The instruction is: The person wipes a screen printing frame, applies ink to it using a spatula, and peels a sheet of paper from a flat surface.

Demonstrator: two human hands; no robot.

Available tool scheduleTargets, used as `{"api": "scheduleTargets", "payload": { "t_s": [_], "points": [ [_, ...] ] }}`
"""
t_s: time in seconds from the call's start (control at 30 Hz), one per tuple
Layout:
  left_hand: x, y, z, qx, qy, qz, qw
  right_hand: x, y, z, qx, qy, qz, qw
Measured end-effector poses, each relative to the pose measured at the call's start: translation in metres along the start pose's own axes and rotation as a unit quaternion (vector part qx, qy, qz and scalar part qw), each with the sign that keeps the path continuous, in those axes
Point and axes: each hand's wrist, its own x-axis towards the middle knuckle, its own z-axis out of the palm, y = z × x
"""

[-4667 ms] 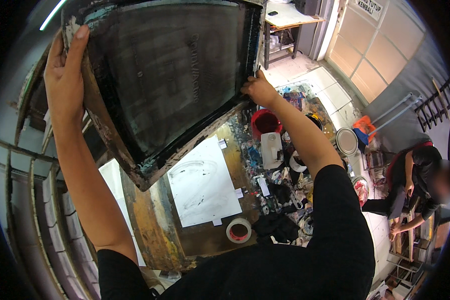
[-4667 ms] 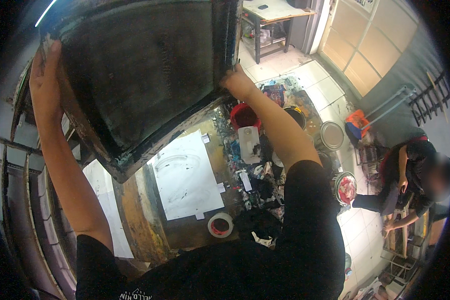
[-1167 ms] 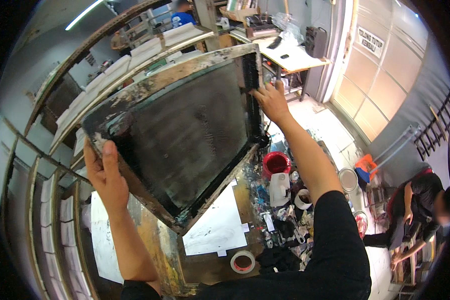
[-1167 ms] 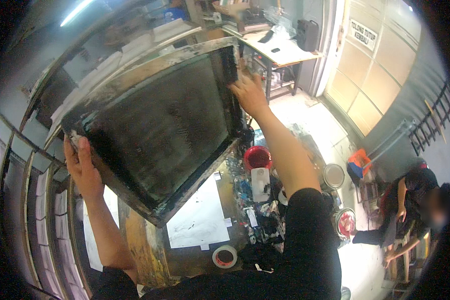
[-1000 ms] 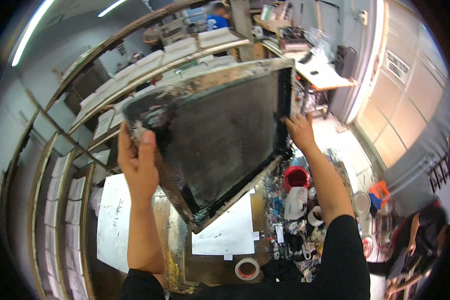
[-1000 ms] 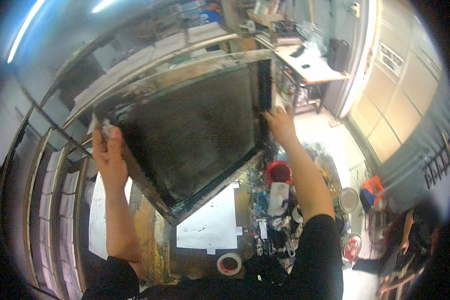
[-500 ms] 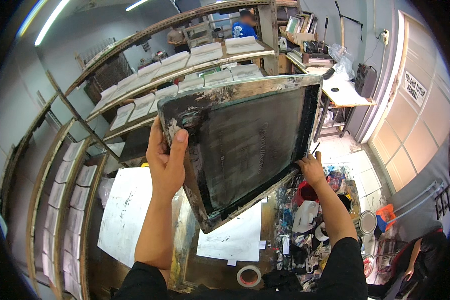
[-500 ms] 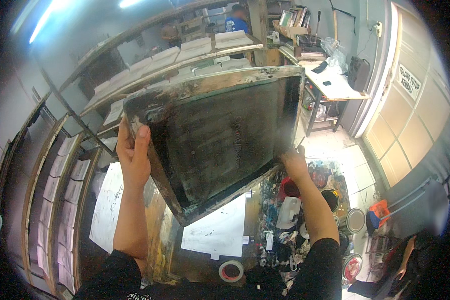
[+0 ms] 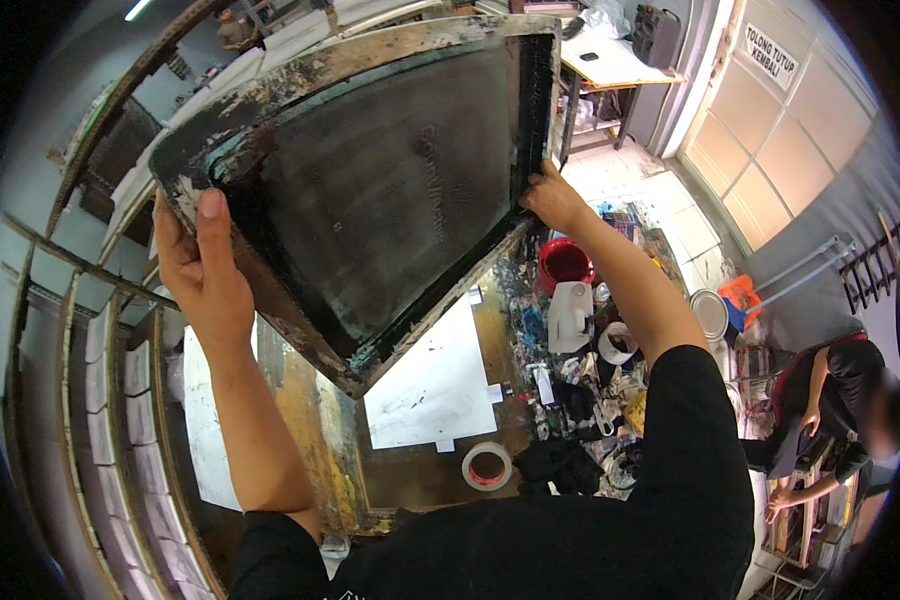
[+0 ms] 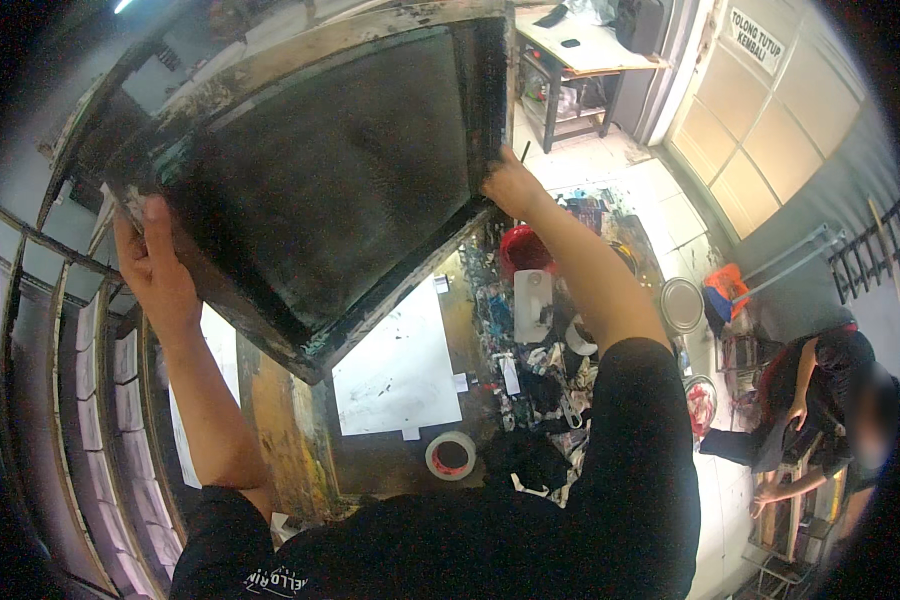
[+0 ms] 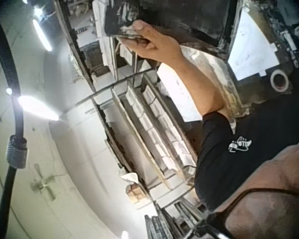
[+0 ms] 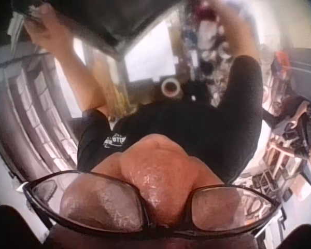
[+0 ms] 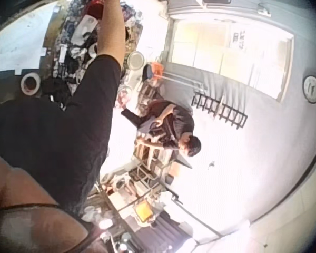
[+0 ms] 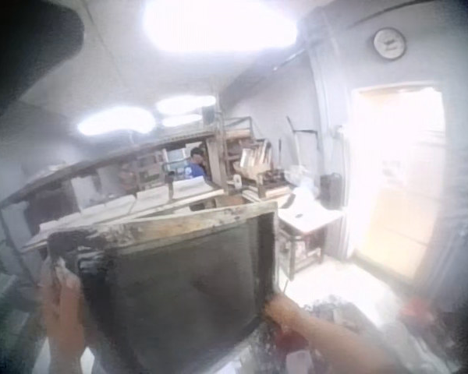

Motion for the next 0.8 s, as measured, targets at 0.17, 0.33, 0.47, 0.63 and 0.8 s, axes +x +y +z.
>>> {"api": "scheduleTargets", "payload": {
  "t_s": [0.17,0.33,0.47,0.63,0.8],
  "points": [
    [0.0,-0.003,-0.002,0.028,0.015,-0.004,0.999,-0.007,0.01,-0.003,0.029,0.027,-0.031,0.999],
    [-0.003,-0.013,-0.008,0.026,0.045,-0.019,0.998,-0.013,0.014,-0.015,0.044,0.012,-0.03,0.999],
    [-0.008,-0.02,-0.018,0.026,0.054,-0.046,0.997,-0.031,0.013,-0.015,0.121,0.081,0.04,0.989],
    [-0.017,-0.037,-0.031,0.036,0.099,-0.074,0.992,-0.046,-0.003,-0.01,0.216,0.116,0.231,0.941],
    [-0.026,-0.047,-0.041,0.015,0.117,-0.106,0.987,-0.041,-0.017,0.005,0.206,0.106,0.314,0.921]
  ]
}}
